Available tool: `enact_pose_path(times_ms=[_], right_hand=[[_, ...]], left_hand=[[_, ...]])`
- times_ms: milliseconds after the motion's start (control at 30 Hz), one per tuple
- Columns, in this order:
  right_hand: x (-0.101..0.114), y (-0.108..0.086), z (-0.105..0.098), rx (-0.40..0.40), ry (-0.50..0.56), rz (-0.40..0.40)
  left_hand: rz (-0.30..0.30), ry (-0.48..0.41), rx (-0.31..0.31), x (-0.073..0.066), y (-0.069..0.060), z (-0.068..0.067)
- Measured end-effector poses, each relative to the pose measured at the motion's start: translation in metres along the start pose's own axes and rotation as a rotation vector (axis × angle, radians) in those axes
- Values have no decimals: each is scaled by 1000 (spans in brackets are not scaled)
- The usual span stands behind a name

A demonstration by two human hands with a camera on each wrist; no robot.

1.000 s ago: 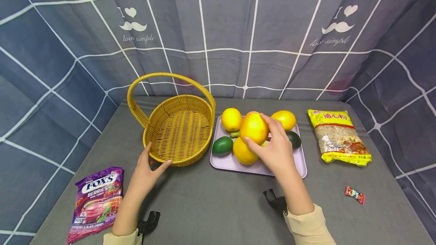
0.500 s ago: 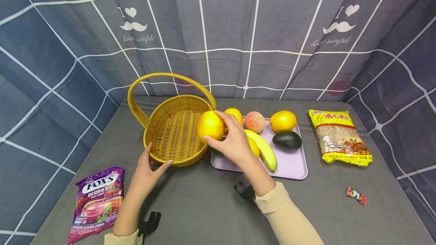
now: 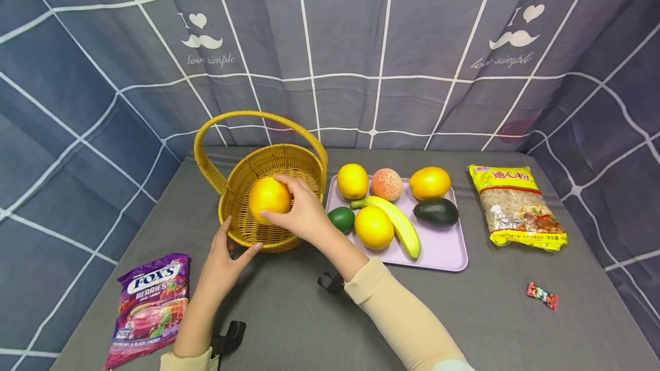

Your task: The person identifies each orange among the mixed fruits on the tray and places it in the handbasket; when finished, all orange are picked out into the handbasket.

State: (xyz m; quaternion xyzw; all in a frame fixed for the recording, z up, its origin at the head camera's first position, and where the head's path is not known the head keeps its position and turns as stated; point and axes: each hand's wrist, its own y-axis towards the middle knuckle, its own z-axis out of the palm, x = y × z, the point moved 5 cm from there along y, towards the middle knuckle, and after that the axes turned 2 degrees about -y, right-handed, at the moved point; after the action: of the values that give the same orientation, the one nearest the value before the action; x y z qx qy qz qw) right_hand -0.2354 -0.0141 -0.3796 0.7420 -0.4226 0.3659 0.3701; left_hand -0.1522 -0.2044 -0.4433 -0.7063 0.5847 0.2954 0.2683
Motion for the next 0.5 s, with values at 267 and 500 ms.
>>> enact_pose_path(times_ms=[267, 500], right_hand=[[-8, 19, 36, 105, 49, 28], [-13, 26, 50, 162, -36, 51]], left_hand=[[11, 5, -19, 2, -2, -1], [12, 2, -13, 1, -2, 0]])
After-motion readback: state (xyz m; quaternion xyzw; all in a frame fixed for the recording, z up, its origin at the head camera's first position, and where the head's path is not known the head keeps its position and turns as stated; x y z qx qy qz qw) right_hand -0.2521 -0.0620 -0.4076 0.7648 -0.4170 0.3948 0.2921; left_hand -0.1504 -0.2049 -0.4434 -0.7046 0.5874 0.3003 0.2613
